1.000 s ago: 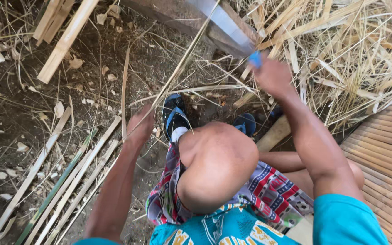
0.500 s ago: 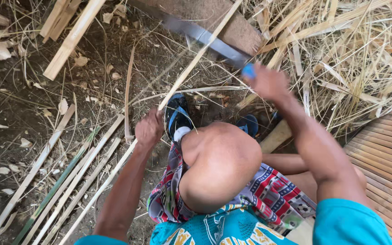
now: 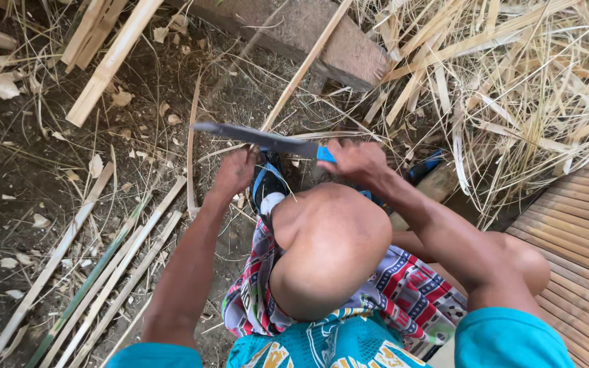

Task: The person sits on the ground and uses a machete to split long bamboo poles into thin strips. They repeatedly strike the bamboo against a wooden block, peel away layers, and set the finished strips aside.

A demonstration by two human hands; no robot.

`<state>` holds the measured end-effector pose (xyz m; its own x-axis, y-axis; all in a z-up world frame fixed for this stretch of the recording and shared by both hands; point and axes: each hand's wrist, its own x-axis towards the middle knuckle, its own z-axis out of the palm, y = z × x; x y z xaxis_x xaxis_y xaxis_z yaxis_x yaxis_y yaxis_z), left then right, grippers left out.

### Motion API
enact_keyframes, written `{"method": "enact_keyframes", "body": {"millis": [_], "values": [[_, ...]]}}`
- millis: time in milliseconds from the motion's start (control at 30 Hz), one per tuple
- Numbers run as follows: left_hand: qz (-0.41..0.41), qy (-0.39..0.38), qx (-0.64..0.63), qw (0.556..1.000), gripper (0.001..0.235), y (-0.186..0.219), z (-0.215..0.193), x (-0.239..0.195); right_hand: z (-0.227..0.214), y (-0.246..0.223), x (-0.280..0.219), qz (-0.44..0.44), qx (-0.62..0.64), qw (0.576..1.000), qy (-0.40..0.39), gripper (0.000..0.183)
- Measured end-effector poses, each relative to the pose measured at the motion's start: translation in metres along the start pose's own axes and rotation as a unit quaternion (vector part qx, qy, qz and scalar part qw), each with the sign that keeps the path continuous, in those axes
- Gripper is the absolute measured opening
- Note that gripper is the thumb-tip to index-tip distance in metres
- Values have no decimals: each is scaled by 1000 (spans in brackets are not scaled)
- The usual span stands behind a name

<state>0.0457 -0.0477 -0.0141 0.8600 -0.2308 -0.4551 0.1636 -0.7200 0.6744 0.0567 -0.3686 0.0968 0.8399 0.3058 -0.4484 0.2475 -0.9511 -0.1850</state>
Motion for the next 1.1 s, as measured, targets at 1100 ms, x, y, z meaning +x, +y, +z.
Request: {"method": "enact_keyframes", "body": {"millis": [1100], "values": [[-32,2,123,992,25,-47,0,-84,-31,80,18,189,67,978,52,52]]}}
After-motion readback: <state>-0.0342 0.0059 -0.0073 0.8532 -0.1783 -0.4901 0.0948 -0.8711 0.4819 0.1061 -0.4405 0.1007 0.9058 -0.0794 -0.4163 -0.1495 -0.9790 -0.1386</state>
